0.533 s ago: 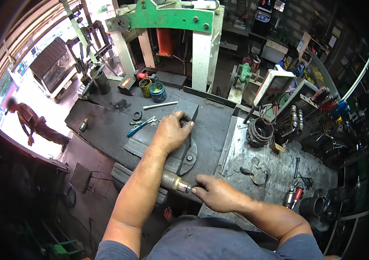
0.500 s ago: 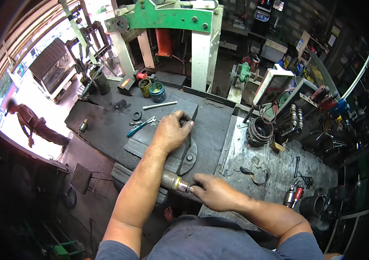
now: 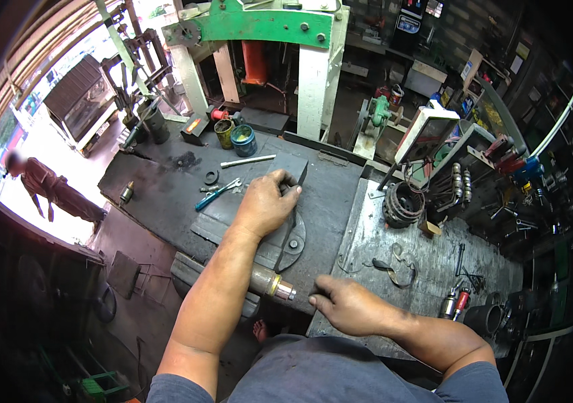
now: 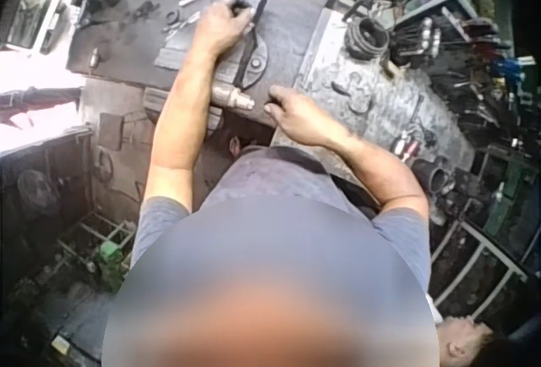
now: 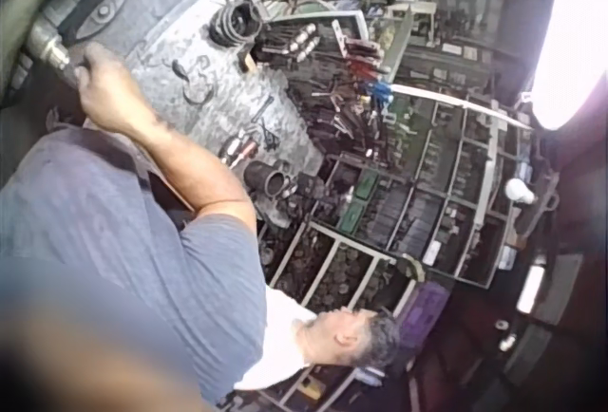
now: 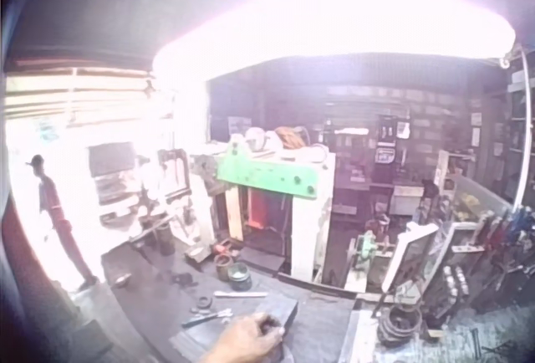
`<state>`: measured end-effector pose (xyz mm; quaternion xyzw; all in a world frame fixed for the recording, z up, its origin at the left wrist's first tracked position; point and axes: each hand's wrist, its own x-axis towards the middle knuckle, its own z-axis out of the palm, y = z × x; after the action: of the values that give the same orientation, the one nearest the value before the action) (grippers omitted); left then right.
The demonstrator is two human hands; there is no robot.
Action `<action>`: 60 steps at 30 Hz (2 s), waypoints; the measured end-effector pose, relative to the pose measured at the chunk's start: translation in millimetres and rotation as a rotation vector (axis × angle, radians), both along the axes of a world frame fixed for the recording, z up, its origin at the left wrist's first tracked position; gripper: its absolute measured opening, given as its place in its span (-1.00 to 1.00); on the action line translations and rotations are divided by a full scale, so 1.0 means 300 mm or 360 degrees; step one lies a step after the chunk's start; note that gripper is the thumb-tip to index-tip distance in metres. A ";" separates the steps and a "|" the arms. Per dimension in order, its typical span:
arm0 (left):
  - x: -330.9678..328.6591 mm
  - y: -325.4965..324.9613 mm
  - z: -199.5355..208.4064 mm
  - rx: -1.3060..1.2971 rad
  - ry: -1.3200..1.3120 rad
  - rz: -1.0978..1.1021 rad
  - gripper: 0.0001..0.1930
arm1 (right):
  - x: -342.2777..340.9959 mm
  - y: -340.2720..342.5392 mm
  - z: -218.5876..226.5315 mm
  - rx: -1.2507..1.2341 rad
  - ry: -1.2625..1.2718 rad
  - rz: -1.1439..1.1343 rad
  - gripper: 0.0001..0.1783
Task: The person secures a cylindrical metal component in a bench vise and repeatedly tightens and loosens the vise handle. They also handle a small black ring and a metal rod, placing them on the workbench.
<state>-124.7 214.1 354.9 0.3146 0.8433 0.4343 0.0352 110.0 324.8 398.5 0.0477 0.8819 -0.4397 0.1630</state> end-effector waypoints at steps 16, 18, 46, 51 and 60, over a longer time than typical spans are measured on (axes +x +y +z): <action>0.005 0.004 0.020 -0.0086 -0.0124 0.0006 -0.67 | -0.087 0.015 -0.020 -0.0117 -0.0191 0.0088 -0.71; 0.009 0.006 0.029 -0.0056 -0.0142 -0.0016 -0.68 | -0.099 0.005 -0.021 -0.0219 -0.0029 0.0123 -0.71; 0.009 -0.006 0.022 -0.0117 -0.0164 0.0015 -0.68 | -0.016 -0.004 -0.061 -0.0119 -0.0179 0.0033 -0.70; 0.011 0.002 0.036 -0.0118 -0.0165 -0.0062 -0.69 | -0.044 0.040 0.000 -0.0245 -0.0080 0.0041 -0.67; 0.009 0.005 0.028 -0.0043 -0.0169 -0.0034 -0.71 | -0.056 0.023 -0.029 -0.0249 -0.0066 0.0033 -0.69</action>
<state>-121.9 215.5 363.3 0.2996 0.8427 0.4384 0.0887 93.3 331.8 389.9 0.0348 0.8418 -0.5044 0.1890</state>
